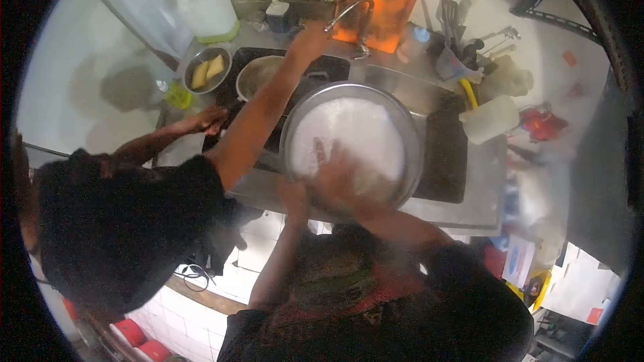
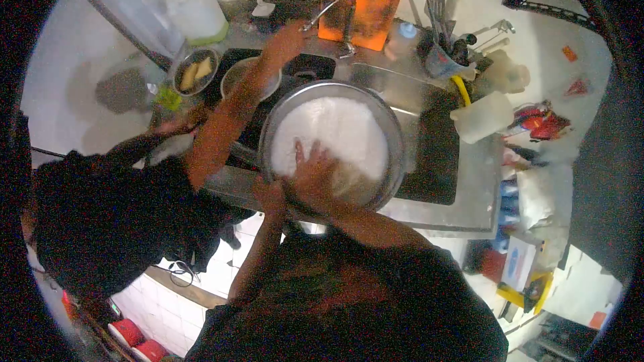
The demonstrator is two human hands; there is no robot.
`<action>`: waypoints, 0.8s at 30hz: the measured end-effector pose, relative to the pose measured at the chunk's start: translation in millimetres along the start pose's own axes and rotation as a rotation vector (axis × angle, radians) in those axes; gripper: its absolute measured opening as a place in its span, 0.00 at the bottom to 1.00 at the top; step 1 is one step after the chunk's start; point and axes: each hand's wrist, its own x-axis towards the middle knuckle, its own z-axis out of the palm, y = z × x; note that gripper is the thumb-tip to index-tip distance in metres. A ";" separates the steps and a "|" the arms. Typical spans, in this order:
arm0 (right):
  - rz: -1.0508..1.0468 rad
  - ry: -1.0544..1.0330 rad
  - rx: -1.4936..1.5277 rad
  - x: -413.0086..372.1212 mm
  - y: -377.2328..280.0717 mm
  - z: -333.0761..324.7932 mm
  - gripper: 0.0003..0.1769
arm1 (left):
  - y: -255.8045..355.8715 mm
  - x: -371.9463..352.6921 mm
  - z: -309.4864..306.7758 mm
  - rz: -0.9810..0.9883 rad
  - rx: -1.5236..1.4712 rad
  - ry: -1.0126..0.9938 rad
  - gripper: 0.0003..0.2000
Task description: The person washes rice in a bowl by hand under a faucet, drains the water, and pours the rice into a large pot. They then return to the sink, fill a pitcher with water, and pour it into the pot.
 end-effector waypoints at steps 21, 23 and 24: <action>-0.042 -0.946 0.923 96.2 128.3 6.7 0.28 | 15.6 19.4 3.2 0.049 -0.120 -0.096 0.16; 0.114 -0.845 0.778 97.2 138.4 -1.6 0.31 | 12.8 29.9 5.4 0.057 -0.065 -0.109 0.14; 0.190 -0.789 0.708 97.2 142.8 -5.3 0.33 | 19.3 32.2 6.2 -0.053 -0.150 -0.106 0.13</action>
